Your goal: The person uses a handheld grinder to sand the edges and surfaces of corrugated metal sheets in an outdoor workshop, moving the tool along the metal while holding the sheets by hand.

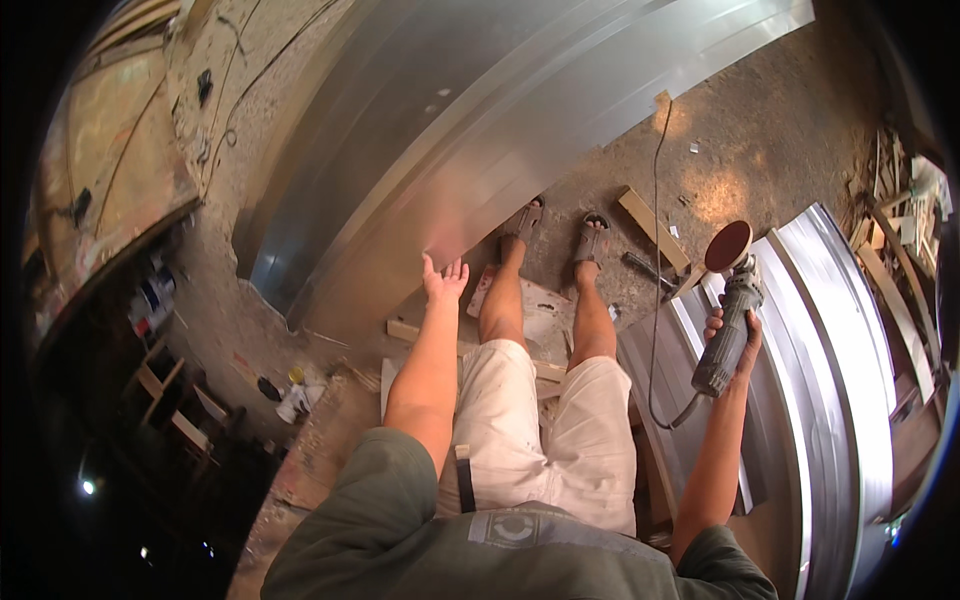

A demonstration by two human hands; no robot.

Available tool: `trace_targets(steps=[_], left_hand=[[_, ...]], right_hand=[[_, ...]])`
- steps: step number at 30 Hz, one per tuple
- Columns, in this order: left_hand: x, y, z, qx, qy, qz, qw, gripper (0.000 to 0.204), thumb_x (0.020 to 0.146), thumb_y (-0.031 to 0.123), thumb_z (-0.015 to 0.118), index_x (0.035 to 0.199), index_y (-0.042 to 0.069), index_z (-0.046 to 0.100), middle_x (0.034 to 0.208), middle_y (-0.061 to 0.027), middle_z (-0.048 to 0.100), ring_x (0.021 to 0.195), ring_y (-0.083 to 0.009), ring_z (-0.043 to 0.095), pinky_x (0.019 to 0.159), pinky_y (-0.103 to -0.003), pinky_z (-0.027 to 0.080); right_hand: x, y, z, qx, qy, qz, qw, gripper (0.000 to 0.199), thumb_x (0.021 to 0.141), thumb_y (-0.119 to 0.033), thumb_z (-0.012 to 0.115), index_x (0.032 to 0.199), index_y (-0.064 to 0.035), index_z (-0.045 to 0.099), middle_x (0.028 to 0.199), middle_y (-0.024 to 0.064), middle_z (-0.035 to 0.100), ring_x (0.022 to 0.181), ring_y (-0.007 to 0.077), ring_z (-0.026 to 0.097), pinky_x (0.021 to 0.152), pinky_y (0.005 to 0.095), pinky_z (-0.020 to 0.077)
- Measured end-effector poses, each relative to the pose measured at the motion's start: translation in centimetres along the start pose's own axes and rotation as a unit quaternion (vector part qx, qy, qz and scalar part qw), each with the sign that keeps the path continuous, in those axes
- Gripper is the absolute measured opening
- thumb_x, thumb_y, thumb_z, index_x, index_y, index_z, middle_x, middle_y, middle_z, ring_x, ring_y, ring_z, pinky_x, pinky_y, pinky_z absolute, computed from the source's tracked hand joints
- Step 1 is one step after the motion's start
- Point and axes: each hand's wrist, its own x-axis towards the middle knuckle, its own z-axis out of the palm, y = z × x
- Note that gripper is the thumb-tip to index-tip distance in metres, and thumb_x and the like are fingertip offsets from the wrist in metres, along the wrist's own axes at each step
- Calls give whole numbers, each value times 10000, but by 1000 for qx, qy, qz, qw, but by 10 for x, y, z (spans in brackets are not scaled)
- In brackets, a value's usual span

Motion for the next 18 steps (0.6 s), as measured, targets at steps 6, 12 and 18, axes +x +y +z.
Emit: trace_targets(steps=[6, 12, 18], left_hand=[[-44, -16, -44, -24, 29, 115, 993, 391, 942, 464, 756, 1201, 185, 669, 1118, 26, 695, 1145, -191, 635, 926, -344, 493], [-125, -4, -48, 10, -124, 183, 975, 271, 991, 332, 722, 1129, 106, 663, 1091, -41, 685, 1069, -212, 657, 963, -375, 539], [-162, 21, -57, 19, -190, 210, 959, 212, 1027, 257, 657, 1087, 54, 645, 1105, -136, 705, 1062, -272, 692, 1023, -425, 544]], right_hand=[[5, -26, 18, -135, -5, 10, 991, 607, 905, -394, 703, 1316, 10, 512, 962, 150, 623, 775, 233, 654, 691, 354, 597], [-24, -44, 60, -367, -25, -91, 925, 540, 910, -385, 702, 1239, 15, 551, 899, 130, 656, 733, 212, 664, 630, 337, 580], [-48, -27, 88, -567, -79, -180, 800, 559, 806, -295, 831, 1205, -7, 565, 900, 92, 672, 778, 180, 673, 687, 334, 563]])
